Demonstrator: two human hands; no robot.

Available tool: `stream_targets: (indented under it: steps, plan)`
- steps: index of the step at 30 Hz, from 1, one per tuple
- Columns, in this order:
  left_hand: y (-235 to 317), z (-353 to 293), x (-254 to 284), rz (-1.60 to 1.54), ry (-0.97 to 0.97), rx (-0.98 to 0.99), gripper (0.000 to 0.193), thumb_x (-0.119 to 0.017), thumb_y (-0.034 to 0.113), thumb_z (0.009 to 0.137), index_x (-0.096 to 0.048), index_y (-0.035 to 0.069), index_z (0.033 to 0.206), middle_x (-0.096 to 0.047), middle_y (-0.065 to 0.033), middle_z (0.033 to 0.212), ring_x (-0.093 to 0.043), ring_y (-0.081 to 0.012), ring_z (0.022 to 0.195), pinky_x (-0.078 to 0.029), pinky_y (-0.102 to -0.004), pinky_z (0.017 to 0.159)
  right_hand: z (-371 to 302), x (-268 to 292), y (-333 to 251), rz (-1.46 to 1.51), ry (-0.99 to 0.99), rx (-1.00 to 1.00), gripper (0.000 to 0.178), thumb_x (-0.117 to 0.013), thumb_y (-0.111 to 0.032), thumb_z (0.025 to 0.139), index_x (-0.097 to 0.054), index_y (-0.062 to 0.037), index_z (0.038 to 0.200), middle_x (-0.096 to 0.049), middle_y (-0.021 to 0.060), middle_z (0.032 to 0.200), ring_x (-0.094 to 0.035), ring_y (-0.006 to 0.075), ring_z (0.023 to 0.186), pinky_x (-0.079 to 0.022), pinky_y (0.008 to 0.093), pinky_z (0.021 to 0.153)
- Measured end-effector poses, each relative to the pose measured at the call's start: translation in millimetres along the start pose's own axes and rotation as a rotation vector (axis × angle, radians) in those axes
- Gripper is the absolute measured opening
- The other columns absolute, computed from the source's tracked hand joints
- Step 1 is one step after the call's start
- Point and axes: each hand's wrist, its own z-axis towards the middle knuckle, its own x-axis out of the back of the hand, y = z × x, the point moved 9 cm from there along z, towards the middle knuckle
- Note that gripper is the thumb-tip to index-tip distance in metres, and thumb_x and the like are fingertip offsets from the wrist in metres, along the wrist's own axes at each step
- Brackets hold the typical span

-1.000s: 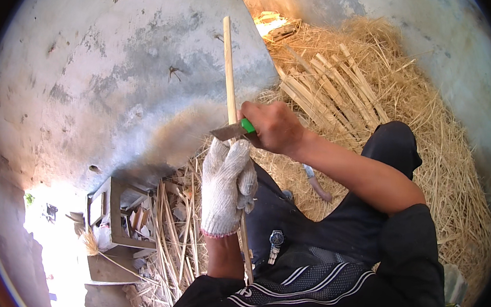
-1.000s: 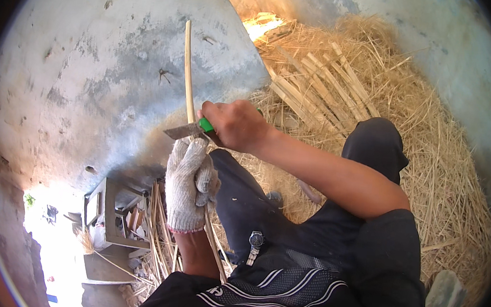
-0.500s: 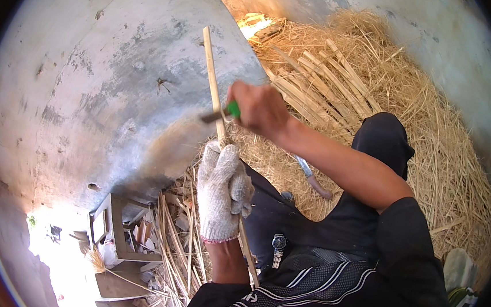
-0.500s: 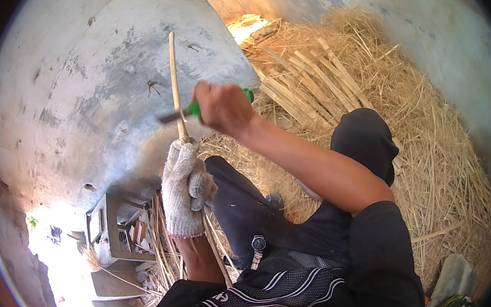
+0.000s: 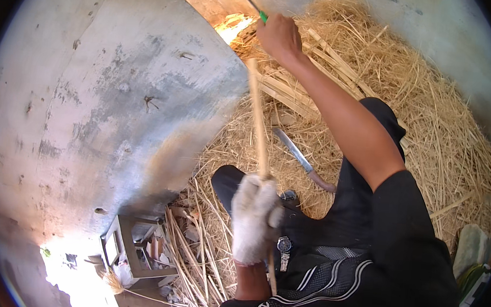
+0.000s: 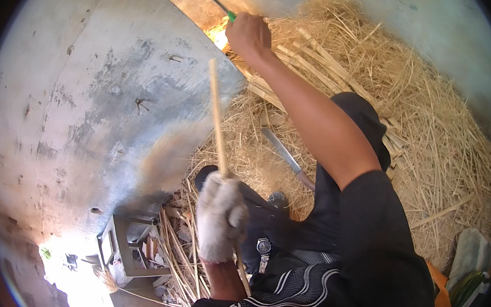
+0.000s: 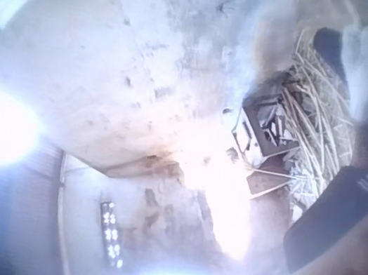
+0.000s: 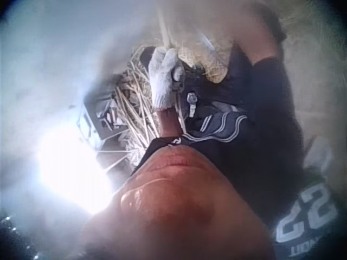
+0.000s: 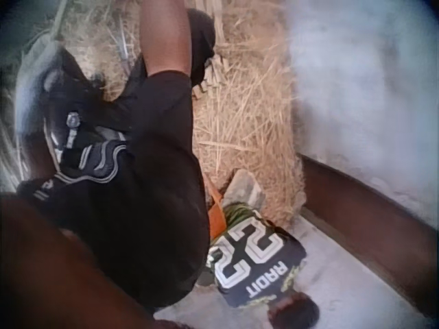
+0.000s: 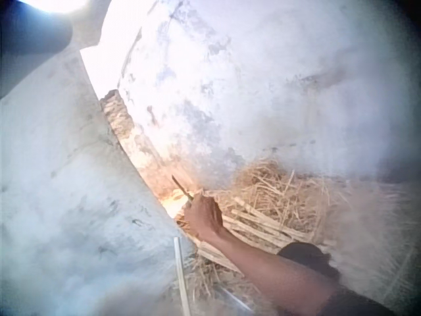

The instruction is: The person sits on a bed of straw and uses a green utility knife to split long bamboo poles into thin strips. They hold the pole with a gloved left hand and shave the material with the right hand, occasionally switching to a curved blade to separate the strips further.

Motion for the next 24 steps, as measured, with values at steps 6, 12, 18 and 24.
stream_targets:
  steps: [6,12,18,24]
  plan:
    - [39,9,43,-0.019,0.134,-0.094,0.033,-0.049,0.036,0.103,-0.058,0.005,0.104,-0.047,-0.0008,0.051,-0.036,-0.0080,0.033,-0.029,-0.0221,0.030,-81,4,-71,0.144,-0.225,0.352,0.029,-0.061,-0.020,0.092,-0.065,0.0036,0.076,-0.057,0.0142,0.050,-0.058,0.0250,0.043,-0.047,0.0376,0.046]
    - [67,7,46,0.129,0.212,-0.261,0.025,-0.053,0.028,0.102,-0.058,0.003,0.104,-0.053,-0.0037,0.055,-0.041,-0.0087,0.035,-0.031,-0.0214,0.031,-118,7,-98,0.304,-0.200,0.651,0.022,-0.065,-0.015,0.089,-0.059,-0.0009,0.073,-0.053,0.0137,0.048,-0.056,0.0255,0.041,-0.043,0.0375,0.044]
    - [84,0,45,0.282,0.294,-0.353,0.027,-0.052,0.024,0.102,-0.062,0.001,0.112,-0.057,-0.0050,0.057,-0.044,-0.0088,0.036,-0.032,-0.0215,0.033,-140,24,-116,0.440,-0.146,0.836,0.026,-0.068,-0.015,0.088,-0.054,0.0004,0.073,-0.049,0.0155,0.049,-0.054,0.0263,0.043,-0.040,0.0388,0.045]
    - [89,-6,43,0.322,0.297,-0.399,0.024,-0.056,0.023,0.101,-0.059,0.000,0.106,-0.061,-0.0066,0.060,-0.047,-0.0080,0.039,-0.034,-0.0215,0.036,-133,11,-102,0.664,-0.290,0.546,0.041,-0.061,-0.031,0.097,-0.057,0.0007,0.071,-0.041,0.0081,0.047,-0.042,0.0144,0.045,-0.034,0.0331,0.045]
